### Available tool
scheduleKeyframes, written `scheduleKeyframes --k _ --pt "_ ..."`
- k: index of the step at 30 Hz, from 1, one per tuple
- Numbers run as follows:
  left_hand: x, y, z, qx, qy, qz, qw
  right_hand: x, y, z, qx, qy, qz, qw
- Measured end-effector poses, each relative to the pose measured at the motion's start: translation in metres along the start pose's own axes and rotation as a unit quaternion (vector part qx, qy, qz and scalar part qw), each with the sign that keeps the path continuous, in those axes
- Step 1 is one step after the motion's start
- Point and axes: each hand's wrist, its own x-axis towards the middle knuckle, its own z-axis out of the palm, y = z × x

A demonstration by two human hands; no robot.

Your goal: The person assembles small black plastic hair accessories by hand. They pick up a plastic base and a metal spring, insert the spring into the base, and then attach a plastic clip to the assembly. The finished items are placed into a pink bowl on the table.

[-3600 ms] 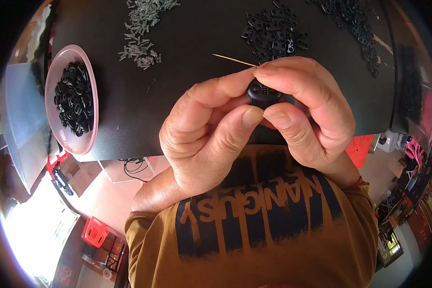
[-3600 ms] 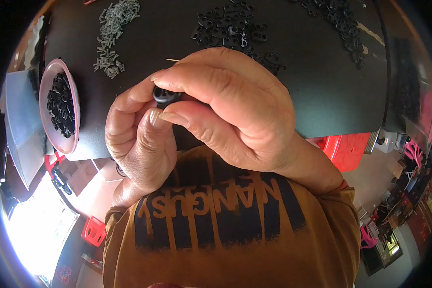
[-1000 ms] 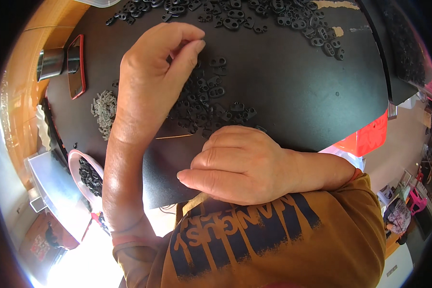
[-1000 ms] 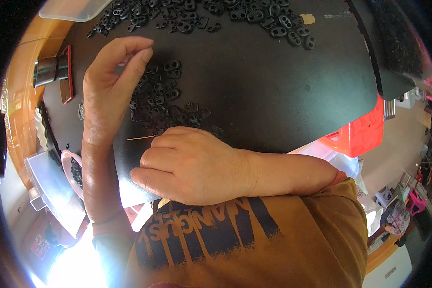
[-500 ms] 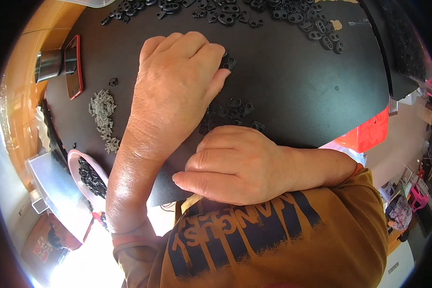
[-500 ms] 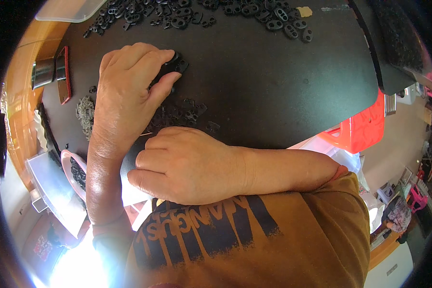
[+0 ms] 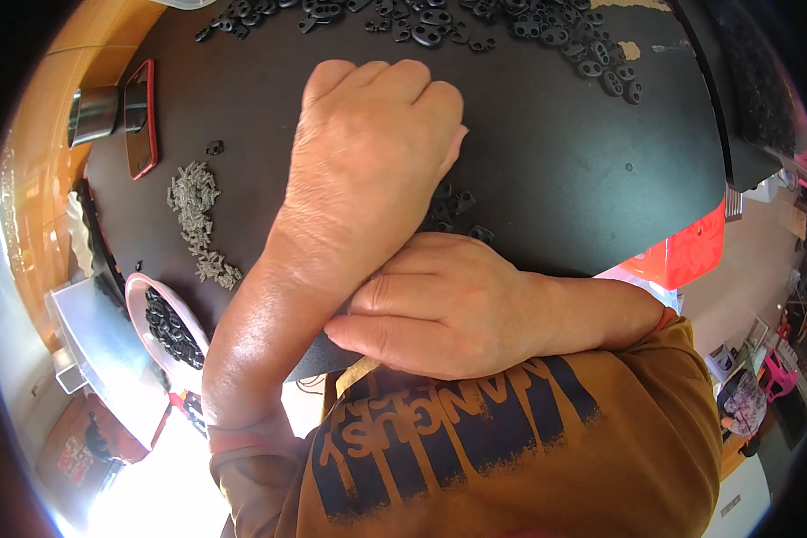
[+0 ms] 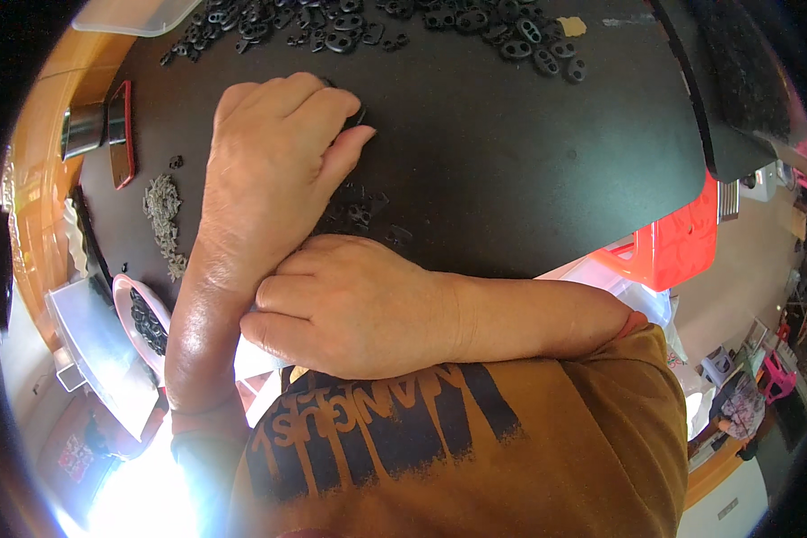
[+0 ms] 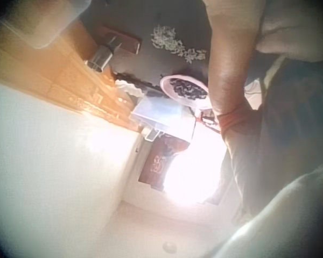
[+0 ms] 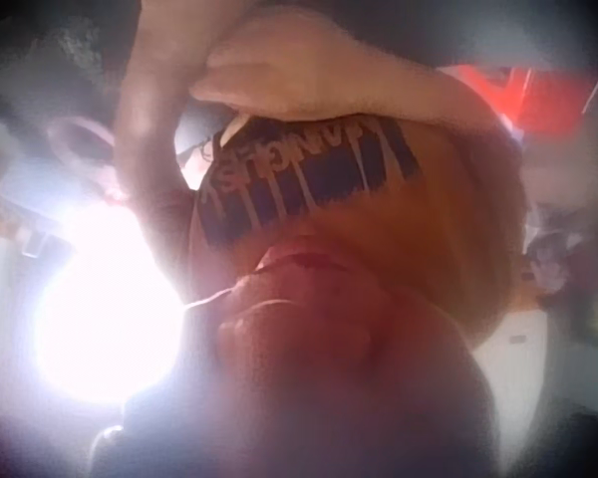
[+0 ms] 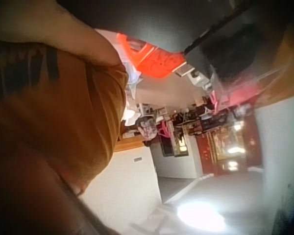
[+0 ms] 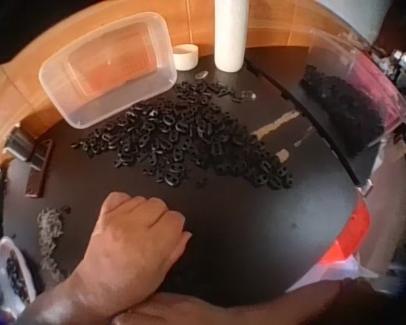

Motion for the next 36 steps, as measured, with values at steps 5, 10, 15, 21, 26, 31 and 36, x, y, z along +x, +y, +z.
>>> scheduleKeyframes --k 5,10,15,21,26,31,36 --pt "0.007 0.003 0.007 0.039 0.027 0.031 0.998 0.002 0.002 0.000 -0.013 0.009 -0.023 1.000" --pt "-0.009 -0.001 -0.004 -0.037 0.056 -0.021 0.998 0.006 0.004 -0.001 -0.014 0.019 -0.051 0.998" --pt "-0.070 0.007 -0.033 -0.360 0.133 -0.228 0.895 0.009 -0.002 -0.020 0.033 0.016 0.048 0.998" --pt "-0.127 0.030 -0.044 -0.680 0.224 -0.392 0.578 0.011 -0.016 -0.015 0.096 -0.045 0.201 0.974" --pt "-0.140 0.040 -0.044 -0.702 0.238 -0.389 0.547 0.018 -0.020 0.003 0.123 -0.075 0.173 0.974" --pt "-0.153 0.039 -0.053 -0.682 0.215 -0.398 0.575 0.021 -0.028 0.015 0.160 -0.100 0.209 0.960" --pt "-0.171 0.036 -0.042 -0.614 0.248 -0.337 0.670 0.029 -0.035 0.029 0.115 -0.117 0.216 0.963"
